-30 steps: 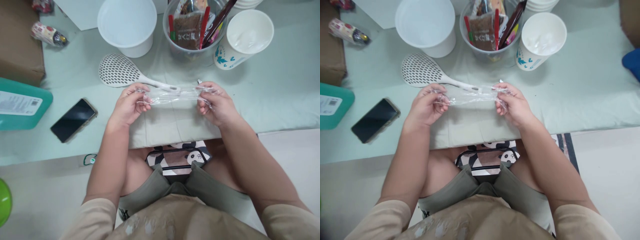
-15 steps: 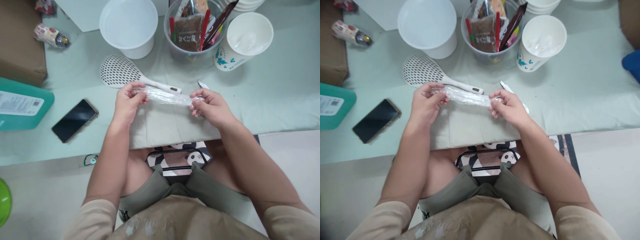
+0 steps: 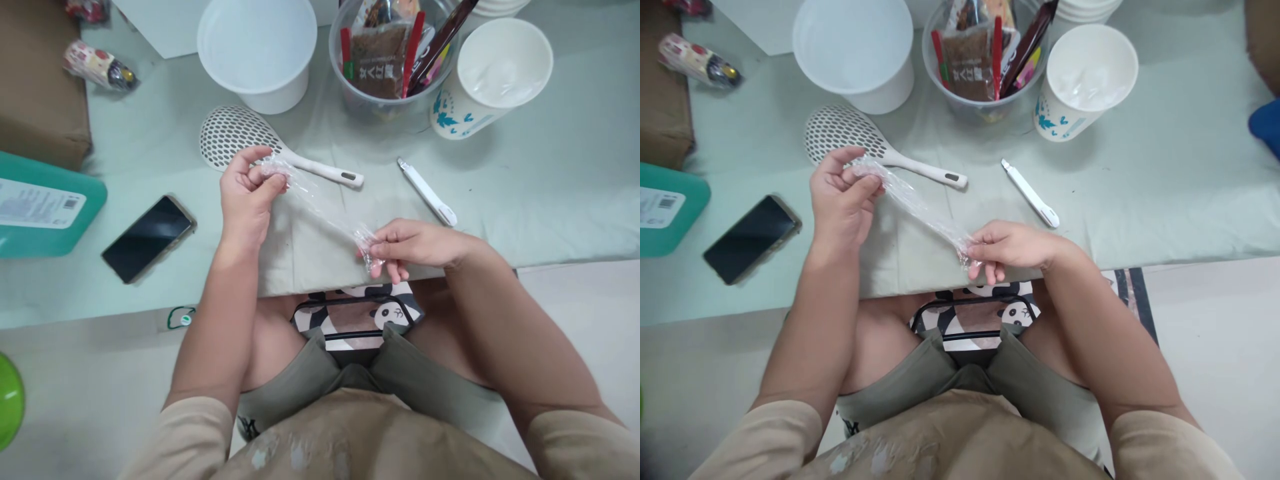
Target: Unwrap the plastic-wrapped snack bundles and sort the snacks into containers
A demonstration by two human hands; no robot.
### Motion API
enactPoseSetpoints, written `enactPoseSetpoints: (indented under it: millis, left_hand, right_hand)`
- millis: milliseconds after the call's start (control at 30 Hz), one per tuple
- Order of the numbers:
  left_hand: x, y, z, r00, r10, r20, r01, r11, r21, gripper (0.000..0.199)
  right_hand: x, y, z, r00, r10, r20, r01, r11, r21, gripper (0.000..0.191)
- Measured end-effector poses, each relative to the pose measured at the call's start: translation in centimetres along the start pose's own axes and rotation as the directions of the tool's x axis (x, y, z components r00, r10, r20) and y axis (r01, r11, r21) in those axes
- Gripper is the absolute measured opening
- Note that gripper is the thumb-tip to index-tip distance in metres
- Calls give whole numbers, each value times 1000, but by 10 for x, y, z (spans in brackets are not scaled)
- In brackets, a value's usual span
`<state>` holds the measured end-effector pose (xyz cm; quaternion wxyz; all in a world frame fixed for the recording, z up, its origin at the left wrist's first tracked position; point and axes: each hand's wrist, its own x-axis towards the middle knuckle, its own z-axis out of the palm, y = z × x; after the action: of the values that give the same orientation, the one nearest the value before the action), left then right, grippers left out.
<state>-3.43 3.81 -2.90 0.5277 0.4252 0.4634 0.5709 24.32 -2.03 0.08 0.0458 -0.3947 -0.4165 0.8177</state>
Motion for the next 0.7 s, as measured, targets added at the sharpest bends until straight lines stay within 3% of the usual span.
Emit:
enactPoseSetpoints:
  millis: [100,167,333,400,500,567,700]
  left_hand:
    - [-1,0,1,999,-42,1,42,999,-21,53]
    - [0,-2,2,998,-65,20,66,997,-47,52]
    - [-4,-1,3,978,-128,166,144,986,-89,54]
    - [-7,4,5,939,-225,260,251,965,-75,50]
    - [-13,14,12,863,-341,373,375,927,-21,45]
    - [-15,19,16,844,-384,374,396,917,48,40]
    - [-16,24,19,859,-427,282,401,904,148,35]
  right_hand:
    - [-3,3,-2,990,4,142,-1,1000,-18,42]
    - [-6,4,-3,978,-108,179,102,994,37,46]
    - [-12,7,-2,919,-394,-27,386,881,273,44]
    - [-12,7,-2,901,-423,-97,431,846,313,44]
    - [-11,5,-1,914,-387,-123,406,863,300,46]
    - [-12,3,0,927,-359,-103,374,886,276,44]
    - [-14,4,-2,912,-403,-72,408,883,232,35]
